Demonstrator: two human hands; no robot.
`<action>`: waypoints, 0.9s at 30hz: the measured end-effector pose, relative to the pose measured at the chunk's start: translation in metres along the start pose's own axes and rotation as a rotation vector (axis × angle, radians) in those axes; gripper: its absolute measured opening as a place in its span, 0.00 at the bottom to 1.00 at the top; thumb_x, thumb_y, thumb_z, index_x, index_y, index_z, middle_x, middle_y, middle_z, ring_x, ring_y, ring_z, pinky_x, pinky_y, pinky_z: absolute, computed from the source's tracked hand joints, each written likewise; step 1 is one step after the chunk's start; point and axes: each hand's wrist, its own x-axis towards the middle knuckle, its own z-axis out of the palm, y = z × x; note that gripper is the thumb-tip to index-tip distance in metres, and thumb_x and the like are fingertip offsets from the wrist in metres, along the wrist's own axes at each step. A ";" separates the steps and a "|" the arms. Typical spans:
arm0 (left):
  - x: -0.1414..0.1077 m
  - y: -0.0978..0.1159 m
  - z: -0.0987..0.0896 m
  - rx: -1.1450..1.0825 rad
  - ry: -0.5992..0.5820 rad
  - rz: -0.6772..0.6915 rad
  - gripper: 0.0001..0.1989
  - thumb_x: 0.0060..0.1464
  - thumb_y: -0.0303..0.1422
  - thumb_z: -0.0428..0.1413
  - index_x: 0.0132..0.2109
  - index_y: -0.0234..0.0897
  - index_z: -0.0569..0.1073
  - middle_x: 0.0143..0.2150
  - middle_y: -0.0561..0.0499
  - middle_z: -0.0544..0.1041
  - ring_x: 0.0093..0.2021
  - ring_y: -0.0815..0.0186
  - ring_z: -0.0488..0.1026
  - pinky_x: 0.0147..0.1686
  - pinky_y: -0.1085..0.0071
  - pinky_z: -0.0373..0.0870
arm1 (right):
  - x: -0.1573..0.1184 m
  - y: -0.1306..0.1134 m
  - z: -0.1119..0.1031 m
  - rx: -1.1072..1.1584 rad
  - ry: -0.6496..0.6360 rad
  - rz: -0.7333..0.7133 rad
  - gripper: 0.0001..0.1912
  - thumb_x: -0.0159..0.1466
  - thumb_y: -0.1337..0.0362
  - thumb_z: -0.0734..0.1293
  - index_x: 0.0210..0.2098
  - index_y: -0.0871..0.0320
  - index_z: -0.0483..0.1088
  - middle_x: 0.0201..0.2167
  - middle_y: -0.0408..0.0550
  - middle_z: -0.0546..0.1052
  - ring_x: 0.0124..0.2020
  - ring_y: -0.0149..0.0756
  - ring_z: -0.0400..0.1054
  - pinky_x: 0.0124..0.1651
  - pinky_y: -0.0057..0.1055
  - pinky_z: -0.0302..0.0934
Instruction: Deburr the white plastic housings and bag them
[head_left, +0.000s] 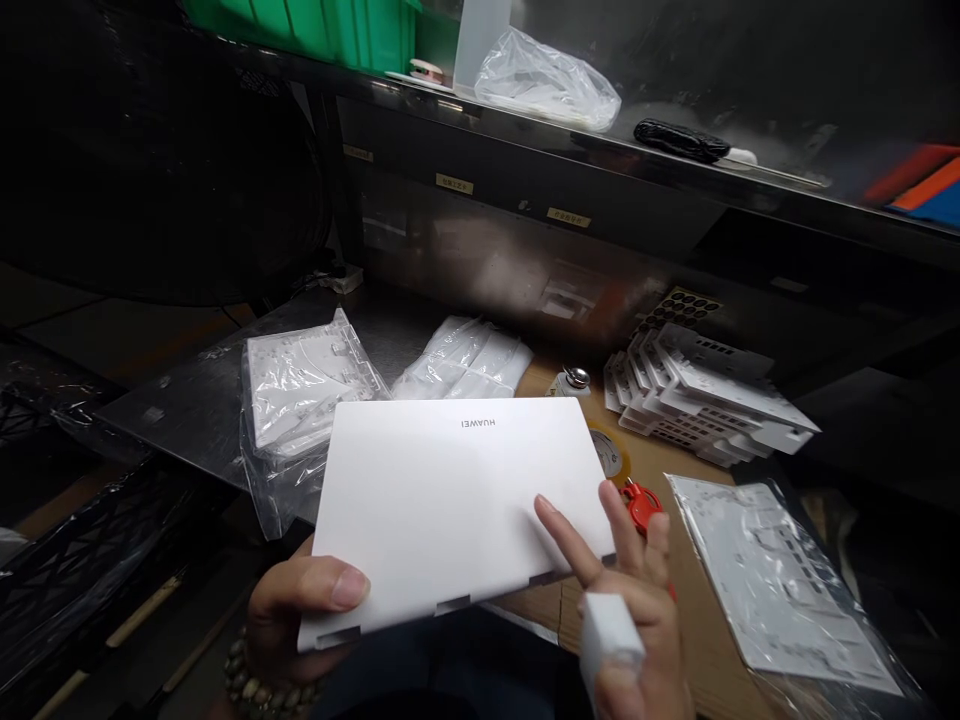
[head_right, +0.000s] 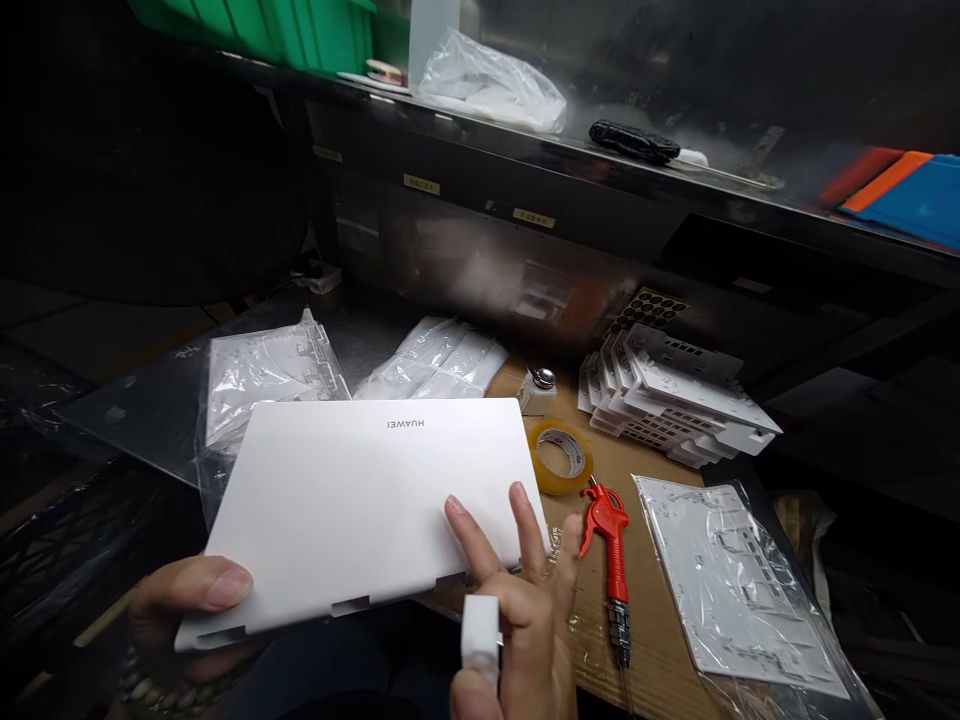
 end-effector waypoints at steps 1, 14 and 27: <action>0.001 0.000 0.003 0.012 -0.021 0.005 0.20 0.38 0.32 0.65 0.43 0.36 0.84 0.23 0.51 0.80 0.25 0.55 0.78 0.26 0.64 0.75 | 0.001 -0.002 0.004 -0.054 -0.005 -0.012 0.18 0.76 0.47 0.52 0.39 0.50 0.61 0.64 0.45 0.76 0.79 0.47 0.45 0.78 0.59 0.19; 0.000 0.000 0.006 0.042 -0.145 0.009 0.30 0.41 0.35 0.63 0.55 0.36 0.81 0.37 0.46 0.86 0.43 0.44 0.83 0.42 0.54 0.80 | 0.005 -0.016 0.013 -0.138 0.043 0.067 0.15 0.77 0.51 0.53 0.48 0.52 0.63 0.64 0.49 0.76 0.78 0.51 0.46 0.78 0.64 0.27; 0.003 0.004 0.012 0.024 -0.102 -0.015 0.32 0.36 0.35 0.63 0.54 0.40 0.81 0.40 0.43 0.85 0.37 0.43 0.82 0.31 0.55 0.78 | -0.015 0.002 -0.009 0.094 0.488 0.110 0.06 0.73 0.55 0.62 0.44 0.46 0.70 0.28 0.39 0.82 0.46 0.51 0.79 0.75 0.65 0.41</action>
